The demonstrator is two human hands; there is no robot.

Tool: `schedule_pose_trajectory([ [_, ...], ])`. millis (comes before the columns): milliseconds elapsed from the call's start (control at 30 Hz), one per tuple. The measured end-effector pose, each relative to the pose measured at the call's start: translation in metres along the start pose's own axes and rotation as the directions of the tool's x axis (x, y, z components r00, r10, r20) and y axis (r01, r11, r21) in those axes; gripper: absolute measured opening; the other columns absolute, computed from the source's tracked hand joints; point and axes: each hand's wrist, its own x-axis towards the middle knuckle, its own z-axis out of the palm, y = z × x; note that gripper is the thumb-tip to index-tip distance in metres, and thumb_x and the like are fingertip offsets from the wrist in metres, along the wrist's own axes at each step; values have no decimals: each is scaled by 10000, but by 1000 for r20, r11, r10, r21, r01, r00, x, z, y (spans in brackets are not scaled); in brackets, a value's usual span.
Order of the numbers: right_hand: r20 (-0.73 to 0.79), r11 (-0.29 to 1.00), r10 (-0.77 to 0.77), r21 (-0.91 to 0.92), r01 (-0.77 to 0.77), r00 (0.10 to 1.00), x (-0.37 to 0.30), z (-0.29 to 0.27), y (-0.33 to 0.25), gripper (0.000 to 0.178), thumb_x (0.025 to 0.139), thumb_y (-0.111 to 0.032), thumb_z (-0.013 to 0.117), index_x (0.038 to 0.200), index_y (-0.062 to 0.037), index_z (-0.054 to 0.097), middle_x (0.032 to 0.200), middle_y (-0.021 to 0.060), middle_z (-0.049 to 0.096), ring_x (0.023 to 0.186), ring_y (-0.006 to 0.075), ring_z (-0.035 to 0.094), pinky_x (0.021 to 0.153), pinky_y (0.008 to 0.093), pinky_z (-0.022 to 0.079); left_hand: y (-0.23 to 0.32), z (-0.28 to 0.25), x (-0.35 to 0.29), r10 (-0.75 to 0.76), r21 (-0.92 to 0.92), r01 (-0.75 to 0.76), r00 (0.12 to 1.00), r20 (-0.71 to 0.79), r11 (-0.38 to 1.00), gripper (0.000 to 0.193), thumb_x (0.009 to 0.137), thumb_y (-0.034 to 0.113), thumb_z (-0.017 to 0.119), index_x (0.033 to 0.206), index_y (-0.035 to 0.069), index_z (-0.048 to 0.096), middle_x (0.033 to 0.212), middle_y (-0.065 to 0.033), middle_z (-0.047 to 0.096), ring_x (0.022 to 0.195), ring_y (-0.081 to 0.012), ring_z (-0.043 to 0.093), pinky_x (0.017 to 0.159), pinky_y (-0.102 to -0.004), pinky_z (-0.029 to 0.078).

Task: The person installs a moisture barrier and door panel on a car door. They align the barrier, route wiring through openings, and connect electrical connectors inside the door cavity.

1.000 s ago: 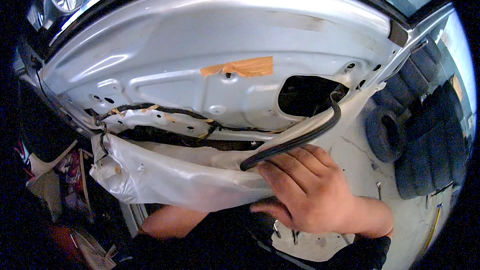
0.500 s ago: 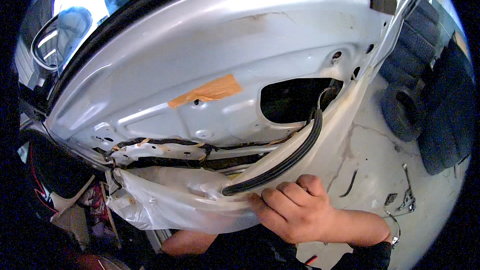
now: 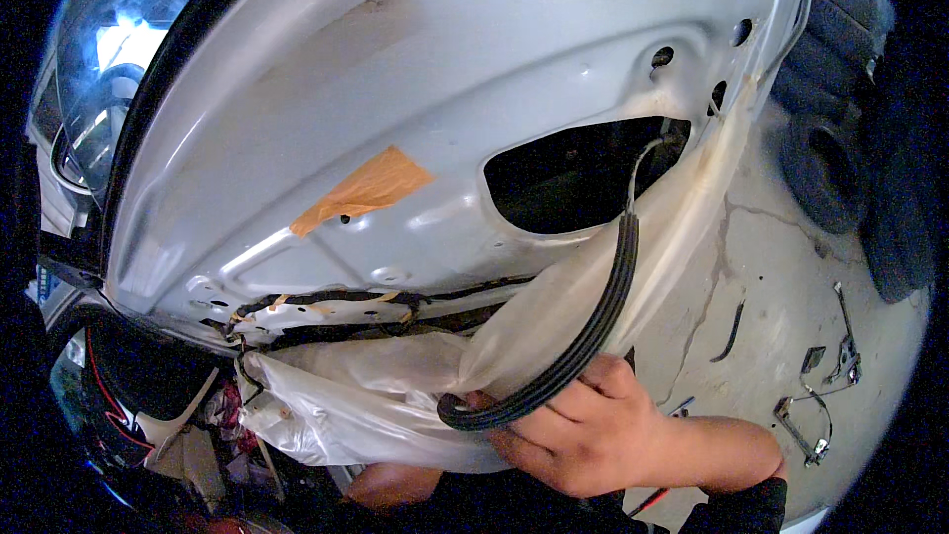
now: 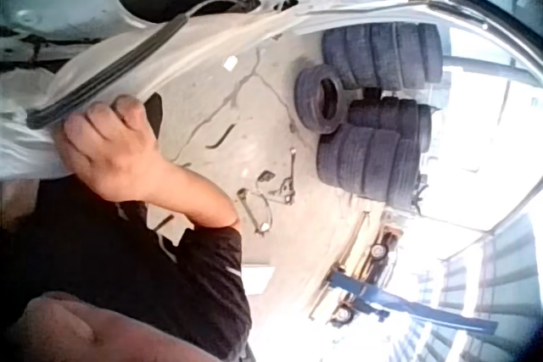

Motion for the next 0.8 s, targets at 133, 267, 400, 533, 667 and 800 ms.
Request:
schedule_pose_trajectory([
  [133, 102, 998, 63, -2, -64, 993, 11, -4, 2, 578, 672, -282, 740, 1245, -213, 777, 809, -57, 461, 758, 163, 465, 700, 394, 322, 0, 0, 2, -1, -2, 1, 1000, 5, 1000, 701, 937, 441, 711, 1444, -1, 512, 1254, -99, 637, 1060, -170, 636, 880, -300, 532],
  [267, 178, 997, 75, -16, -73, 981, 16, -12, 5, 625, 661, -284, 736, 1281, -210, 756, 821, -45, 426, 769, 180, 489, 721, 398, 333, 1, 3, 2, 3, -6, -3, 1000, 18, 1000, 708, 925, 439, 726, 1434, -6, 517, 1236, -103, 644, 1045, -173, 643, 865, -298, 537],
  [400, 226, 875, 168, 415, -251, 960, 30, -26, 19, 639, 757, -390, 861, 1296, -93, 689, 1038, 38, 644, 948, 246, 645, 839, 412, 438, 2, 6, 11, 3, -28, -1, 999, 54, 1000, 716, 913, 438, 742, 1425, -11, 522, 1218, -107, 651, 1029, -176, 650, 851, -296, 542],
  [533, 150, 596, 336, 730, -333, 930, 33, -11, 8, 515, 809, -301, 915, 1161, -2, 686, 1023, 136, 744, 900, 308, 733, 847, 388, 522, 0, 8, 12, 16, -58, -11, 996, 89, 998, 724, 901, 437, 758, 1416, -17, 527, 1200, -111, 659, 1013, -180, 657, 836, -294, 547],
  [667, 21, 691, 284, 688, -220, 959, 36, 2, -3, 242, 890, -144, 825, 1019, 22, 705, 965, 140, 732, 779, 261, 729, 660, 355, 549, -1, 8, 13, 40, -122, -23, 988, 146, 992, 732, 889, 436, 774, 1406, -22, 532, 1182, -114, 666, 997, -183, 663, 821, -292, 553],
  [800, 299, 466, 545, 668, -580, 783, 49, -25, -23, 149, 939, -90, 748, 1043, 8, 708, 855, 116, 691, 675, 215, 675, 626, 335, 524, -9, -3, 30, 19, -236, 44, 966, 257, 971, 740, 877, 434, 789, 1397, -27, 537, 1164, -118, 673, 981, -186, 670, 806, -290, 558],
])
